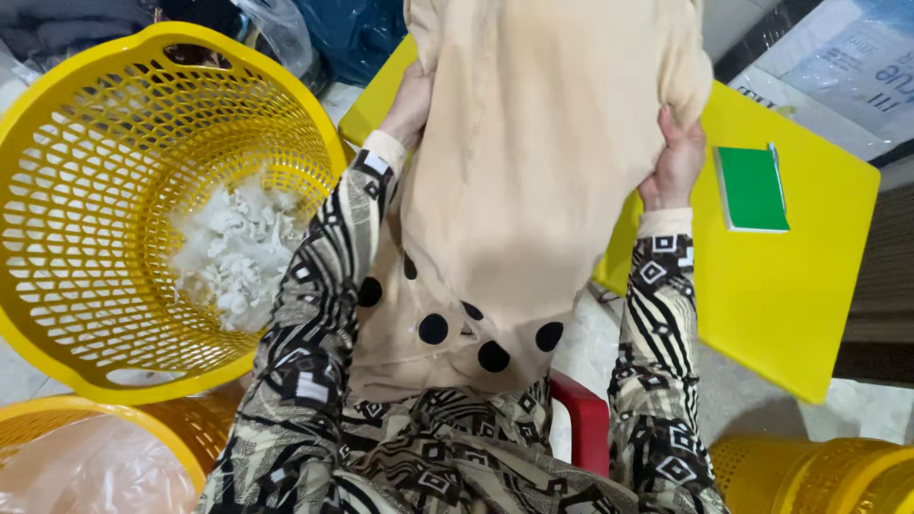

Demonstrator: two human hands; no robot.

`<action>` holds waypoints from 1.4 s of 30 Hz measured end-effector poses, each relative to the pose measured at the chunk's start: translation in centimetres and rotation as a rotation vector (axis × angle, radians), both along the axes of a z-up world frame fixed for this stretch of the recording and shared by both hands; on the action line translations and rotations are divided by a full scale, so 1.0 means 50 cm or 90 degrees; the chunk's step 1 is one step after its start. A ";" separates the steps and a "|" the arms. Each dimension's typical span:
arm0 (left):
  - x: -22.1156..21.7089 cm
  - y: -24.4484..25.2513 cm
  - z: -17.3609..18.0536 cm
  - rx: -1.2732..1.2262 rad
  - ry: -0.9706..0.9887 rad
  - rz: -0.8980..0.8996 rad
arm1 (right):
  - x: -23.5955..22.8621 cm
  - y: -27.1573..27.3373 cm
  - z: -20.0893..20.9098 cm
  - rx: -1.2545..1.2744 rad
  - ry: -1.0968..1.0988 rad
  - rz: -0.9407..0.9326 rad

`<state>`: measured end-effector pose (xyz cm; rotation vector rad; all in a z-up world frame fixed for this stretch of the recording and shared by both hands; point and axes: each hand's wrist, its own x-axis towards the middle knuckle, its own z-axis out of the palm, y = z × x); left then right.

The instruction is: The person repeatedly pulls white fluffy material from a beige polka-dotted pillowcase and places it into a yellow basket. They continue to pull and fluff the material, occasionally shaking the pillowcase to dislodge more material, and then transfer it to the basket.

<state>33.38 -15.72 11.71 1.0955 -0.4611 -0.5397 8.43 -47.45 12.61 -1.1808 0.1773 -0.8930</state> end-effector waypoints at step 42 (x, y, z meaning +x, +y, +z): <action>0.020 0.189 0.058 -0.179 0.090 -0.252 | -0.091 0.124 0.083 -0.634 0.311 -0.070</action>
